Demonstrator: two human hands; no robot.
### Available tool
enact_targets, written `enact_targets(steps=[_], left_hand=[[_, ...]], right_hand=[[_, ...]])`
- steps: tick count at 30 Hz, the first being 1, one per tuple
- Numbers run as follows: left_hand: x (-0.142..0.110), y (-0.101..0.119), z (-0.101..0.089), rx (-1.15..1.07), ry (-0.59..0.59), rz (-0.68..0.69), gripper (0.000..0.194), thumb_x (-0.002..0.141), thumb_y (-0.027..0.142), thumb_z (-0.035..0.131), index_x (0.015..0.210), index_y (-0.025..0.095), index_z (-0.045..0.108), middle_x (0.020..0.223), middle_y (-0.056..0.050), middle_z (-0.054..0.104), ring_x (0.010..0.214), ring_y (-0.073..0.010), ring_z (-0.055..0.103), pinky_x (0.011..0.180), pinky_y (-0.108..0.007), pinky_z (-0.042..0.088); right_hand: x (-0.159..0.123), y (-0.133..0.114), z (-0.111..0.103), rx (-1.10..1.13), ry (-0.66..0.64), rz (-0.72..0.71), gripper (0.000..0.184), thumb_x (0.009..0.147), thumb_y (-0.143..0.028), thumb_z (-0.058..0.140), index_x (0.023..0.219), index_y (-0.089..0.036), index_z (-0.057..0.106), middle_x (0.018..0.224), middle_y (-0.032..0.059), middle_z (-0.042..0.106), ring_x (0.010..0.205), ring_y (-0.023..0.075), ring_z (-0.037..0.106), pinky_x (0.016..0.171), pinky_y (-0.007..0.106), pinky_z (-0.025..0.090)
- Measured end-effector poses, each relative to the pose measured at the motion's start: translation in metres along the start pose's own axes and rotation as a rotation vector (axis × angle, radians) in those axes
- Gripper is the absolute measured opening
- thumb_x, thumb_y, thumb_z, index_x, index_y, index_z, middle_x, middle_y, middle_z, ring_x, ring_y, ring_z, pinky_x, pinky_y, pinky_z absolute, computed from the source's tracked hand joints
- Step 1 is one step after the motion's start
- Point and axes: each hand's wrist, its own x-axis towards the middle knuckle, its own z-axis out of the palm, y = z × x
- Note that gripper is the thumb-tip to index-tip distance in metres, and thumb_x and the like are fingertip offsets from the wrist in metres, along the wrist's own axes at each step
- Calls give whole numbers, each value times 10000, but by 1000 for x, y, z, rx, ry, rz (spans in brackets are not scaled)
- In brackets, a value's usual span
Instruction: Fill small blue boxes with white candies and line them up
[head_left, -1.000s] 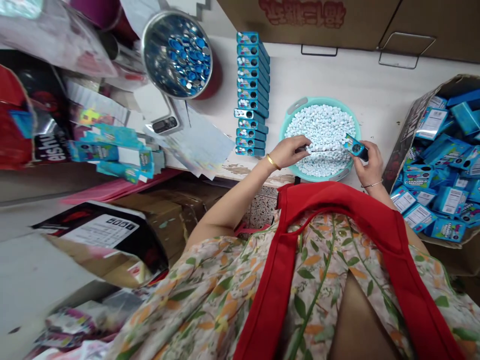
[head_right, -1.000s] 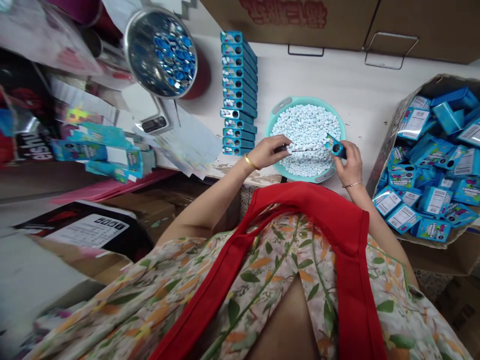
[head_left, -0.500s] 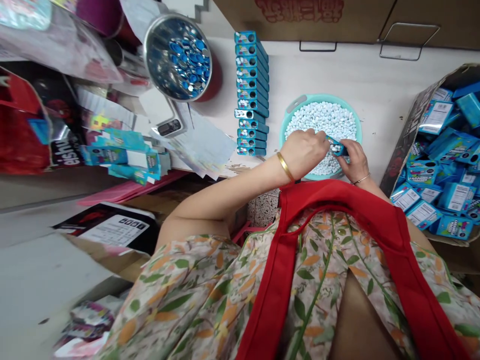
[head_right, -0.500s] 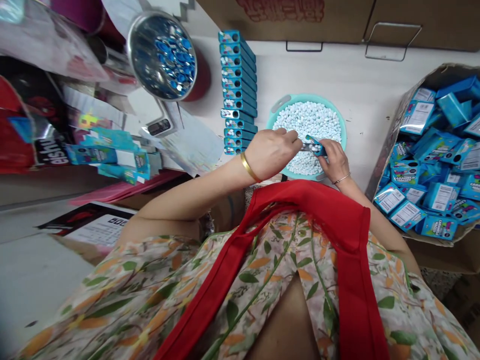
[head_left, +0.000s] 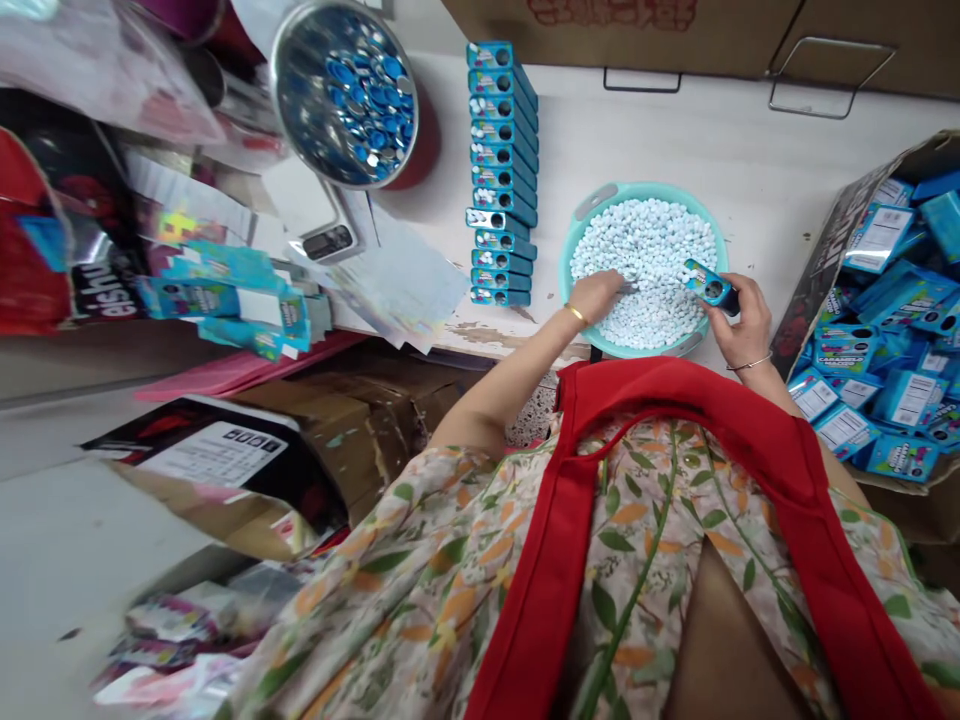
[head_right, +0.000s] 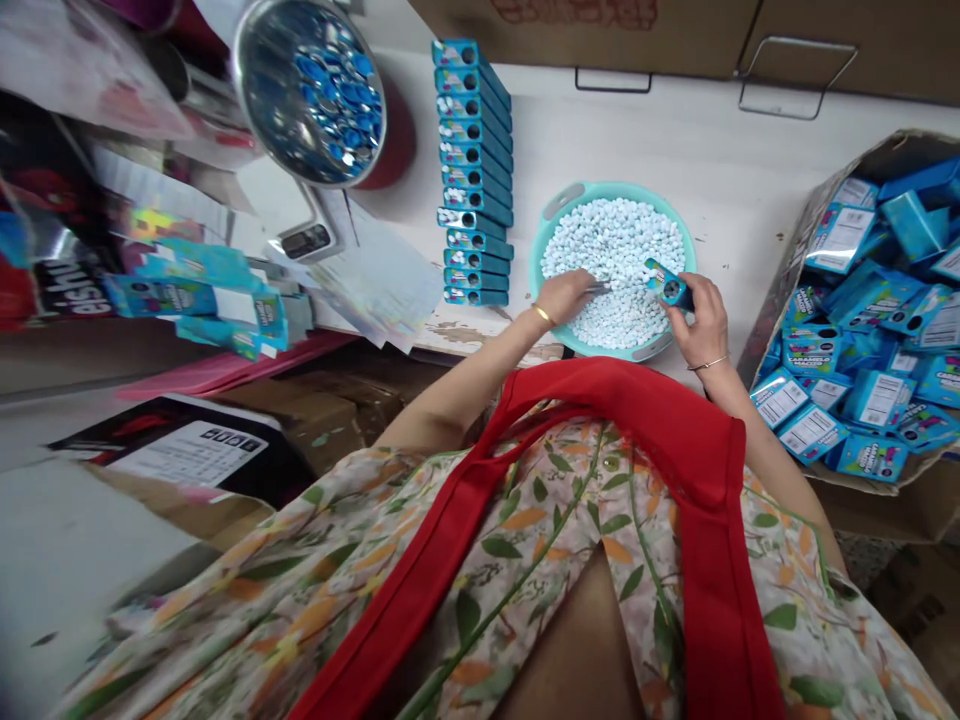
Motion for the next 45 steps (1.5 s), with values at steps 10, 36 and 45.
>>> enact_targets(steps=[10,36,45], left_hand=[[-14,6,-8,-397,68,198,277,1018,295,613,1250,157,678,1310,-166,755,1183,-252,697,1071,-363,517],[-58,19,-116,182,267,125,252,1074,258,518,1226,238,719,1142,-125,720,1160,-308,651,968,-467,537],[34,-2,-8,19,2,97,366,1045,187,501,1339,141,713,1438,-210,703,1382,-364,623,1104,-478,510]], right_hand=[[-2,4,-9,-4,42,54,547,1003,-675,634,1335,-240,646,1236,149,740,1160,338,731,1059,602,638],[-5,-3,25,28,-100,-83,470,1039,-556,597,1393,-249,642,1338,162,752,1270,371,713,1128,638,630],[-7,-1,-8,9,59,52,536,1002,-661,644,1338,-244,631,1257,139,742,1172,338,733,1040,575,652]])
